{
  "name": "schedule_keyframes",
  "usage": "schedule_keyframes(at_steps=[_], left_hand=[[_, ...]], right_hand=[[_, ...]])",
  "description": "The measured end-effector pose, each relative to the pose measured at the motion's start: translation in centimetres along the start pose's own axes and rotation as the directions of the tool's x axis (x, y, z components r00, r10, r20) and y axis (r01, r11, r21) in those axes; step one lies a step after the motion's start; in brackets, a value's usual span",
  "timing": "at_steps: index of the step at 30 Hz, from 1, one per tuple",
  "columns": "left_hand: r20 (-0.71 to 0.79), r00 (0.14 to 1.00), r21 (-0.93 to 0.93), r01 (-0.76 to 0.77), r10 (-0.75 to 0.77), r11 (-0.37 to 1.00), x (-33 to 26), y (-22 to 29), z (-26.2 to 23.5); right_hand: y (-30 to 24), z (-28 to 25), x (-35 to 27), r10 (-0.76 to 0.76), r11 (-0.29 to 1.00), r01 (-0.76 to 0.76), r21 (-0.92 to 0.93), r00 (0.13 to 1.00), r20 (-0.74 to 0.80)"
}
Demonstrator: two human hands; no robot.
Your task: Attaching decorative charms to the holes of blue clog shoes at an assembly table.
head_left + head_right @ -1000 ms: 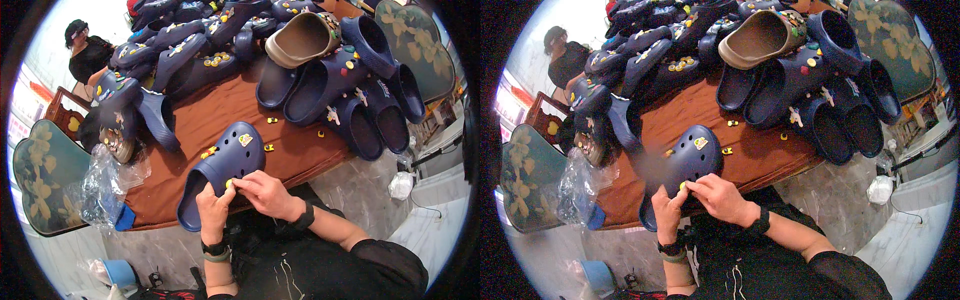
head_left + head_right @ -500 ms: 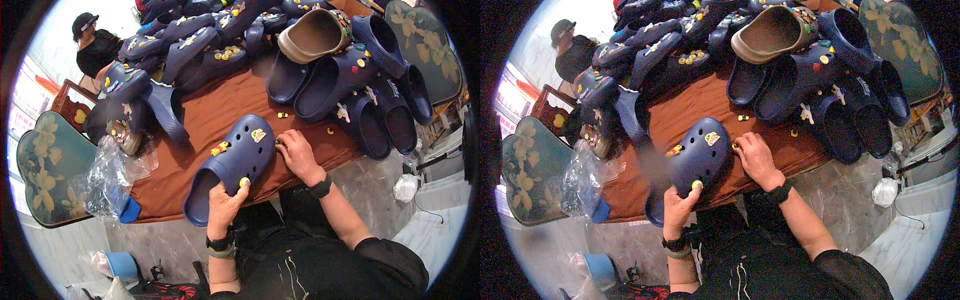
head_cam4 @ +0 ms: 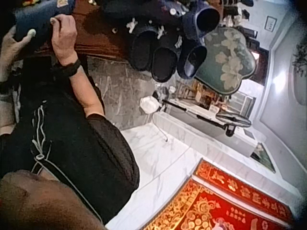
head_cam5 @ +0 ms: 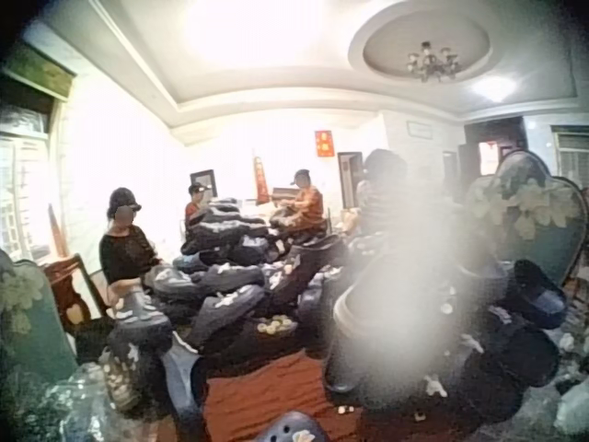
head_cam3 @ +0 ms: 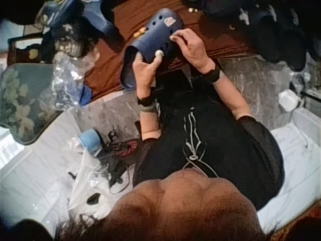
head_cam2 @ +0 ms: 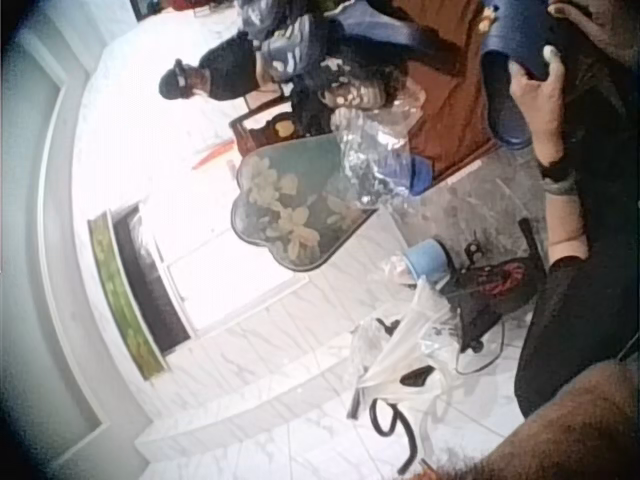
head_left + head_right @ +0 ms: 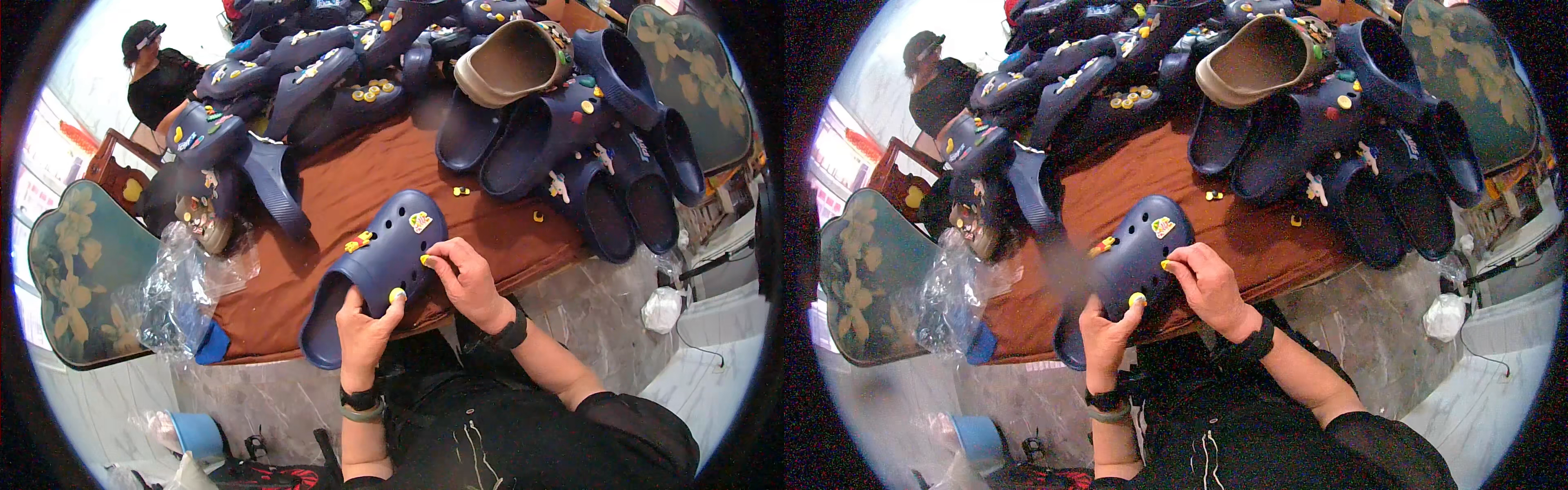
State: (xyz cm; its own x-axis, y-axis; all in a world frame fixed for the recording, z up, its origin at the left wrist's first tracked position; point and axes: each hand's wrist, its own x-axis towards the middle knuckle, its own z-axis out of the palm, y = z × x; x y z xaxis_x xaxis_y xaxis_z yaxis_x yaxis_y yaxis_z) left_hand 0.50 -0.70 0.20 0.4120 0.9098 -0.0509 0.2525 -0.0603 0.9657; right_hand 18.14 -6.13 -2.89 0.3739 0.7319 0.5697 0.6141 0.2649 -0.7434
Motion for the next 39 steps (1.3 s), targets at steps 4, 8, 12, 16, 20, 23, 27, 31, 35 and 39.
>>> schedule_keyframes(at_steps=[4, 8, 12, 16, 20, 23, 27, 31, 35, 39], left_hand=[[-0.337, 0.883, 0.169, -0.286, 0.328, 0.943, 0.1, -1.9, 0.6], [-0.168, 0.89, 0.543, -0.275, 0.423, 0.794, 0.1, -0.1, 0.4], [-0.129, 0.914, 0.542, -0.259, 0.384, 0.8, 1.0, -0.3, 0.0], [-0.137, 0.918, 0.542, -0.245, 0.372, 0.804, 0.9, -0.2, 0.0], [-0.139, 0.917, 0.561, -0.24, 0.375, 0.792, 0.8, -0.4, 0.0], [-0.133, 0.915, 0.565, -0.245, 0.381, 0.787, 0.9, -0.3, 0.1], [-0.126, 0.917, 0.555, -0.251, 0.378, 0.793, 0.9, -0.2, -0.2], [-0.129, 0.917, 0.566, -0.244, 0.377, 0.787, 0.9, -0.4, -0.1], [-0.125, 0.895, 0.6, -0.275, 0.427, 0.751, 1.0, -0.7, 0.1], [-0.116, 0.886, 0.602, -0.298, 0.45, 0.741, 1.3, -0.9, 0.2]], right_hand=[[-0.3, 0.7, -0.4, 0.227, 0.963, -0.223, 0.154, 0.974, -0.009], [-1.1, 1.4, -0.9, 0.275, 0.948, -0.275, 0.163, 0.961, 0.021], [-1.4, 2.1, -1.1, -0.015, 0.999, 0.014, -0.036, 1.0, -0.024], [-2.1, 1.4, -1.1, -0.218, 0.918, 0.226, -0.327, 0.974, 0.06], [-2.9, 1.0, -1.5, -0.211, 0.889, 0.246, -0.387, 0.969, 0.13], [-2.3, 1.0, -1.0, -0.203, 0.93, 0.218, -0.298, 0.976, 0.08], [-2.3, 0.9, -0.7, -0.17, 0.912, 0.209, -0.352, 0.975, 0.14], [-4.4, 1.0, -1.0, -0.121, 0.673, 0.338, -0.658, 0.928, 0.352], [-5.1, 1.7, -1.6, -0.198, 0.441, 0.485, -0.755, 0.873, 0.446], [-5.1, 2.2, -1.2, -0.217, 0.393, 0.522, -0.757, 0.853, 0.475]])
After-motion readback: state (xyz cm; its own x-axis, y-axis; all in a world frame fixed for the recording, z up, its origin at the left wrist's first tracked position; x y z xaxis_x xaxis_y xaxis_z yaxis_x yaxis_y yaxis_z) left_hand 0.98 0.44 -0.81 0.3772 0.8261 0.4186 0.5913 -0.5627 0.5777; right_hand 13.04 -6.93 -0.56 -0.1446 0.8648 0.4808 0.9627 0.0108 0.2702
